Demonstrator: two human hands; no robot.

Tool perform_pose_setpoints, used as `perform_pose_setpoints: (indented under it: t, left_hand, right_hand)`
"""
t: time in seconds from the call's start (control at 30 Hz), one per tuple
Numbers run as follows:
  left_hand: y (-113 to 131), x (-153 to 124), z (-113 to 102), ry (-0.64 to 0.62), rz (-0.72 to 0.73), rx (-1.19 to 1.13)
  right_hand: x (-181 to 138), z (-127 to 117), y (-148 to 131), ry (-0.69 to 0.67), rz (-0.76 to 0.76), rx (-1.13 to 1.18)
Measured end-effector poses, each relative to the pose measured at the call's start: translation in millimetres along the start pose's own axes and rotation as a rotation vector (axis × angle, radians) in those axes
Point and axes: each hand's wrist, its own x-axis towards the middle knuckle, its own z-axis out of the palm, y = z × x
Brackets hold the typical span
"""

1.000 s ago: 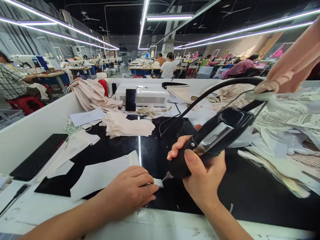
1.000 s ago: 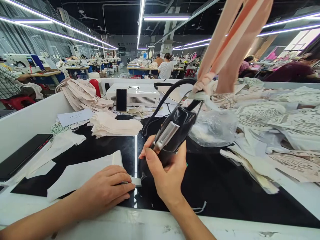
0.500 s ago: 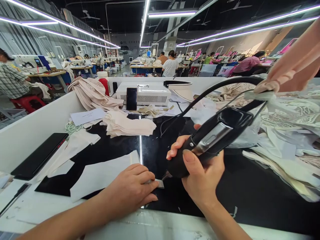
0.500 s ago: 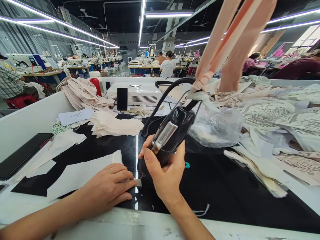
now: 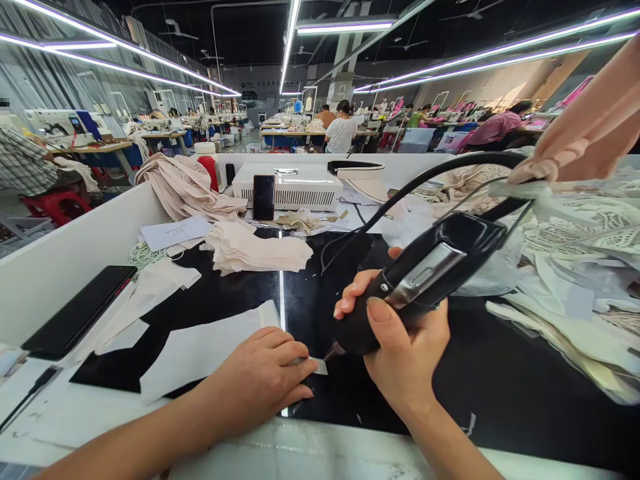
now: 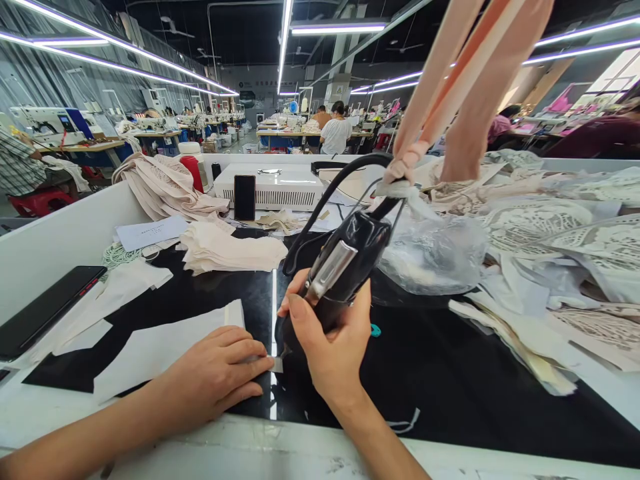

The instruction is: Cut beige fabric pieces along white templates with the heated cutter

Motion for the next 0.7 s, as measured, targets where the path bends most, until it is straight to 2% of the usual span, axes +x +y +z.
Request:
perform_pose_setpoints:
  t: [0.4, 0.7]
  left_hand:
    - [-1.4, -3.9, 4.0, 0.006, -0.003, 0.015]
    - [-0.8, -2.5, 0.7, -0.059, -0.012, 0.043]
  right_hand:
    - [1.0, 3.1, -0.8, 0.022, -0.018, -0.002]
    - [0.3, 3.6, -1.2, 0.037, -0.027, -0.011]
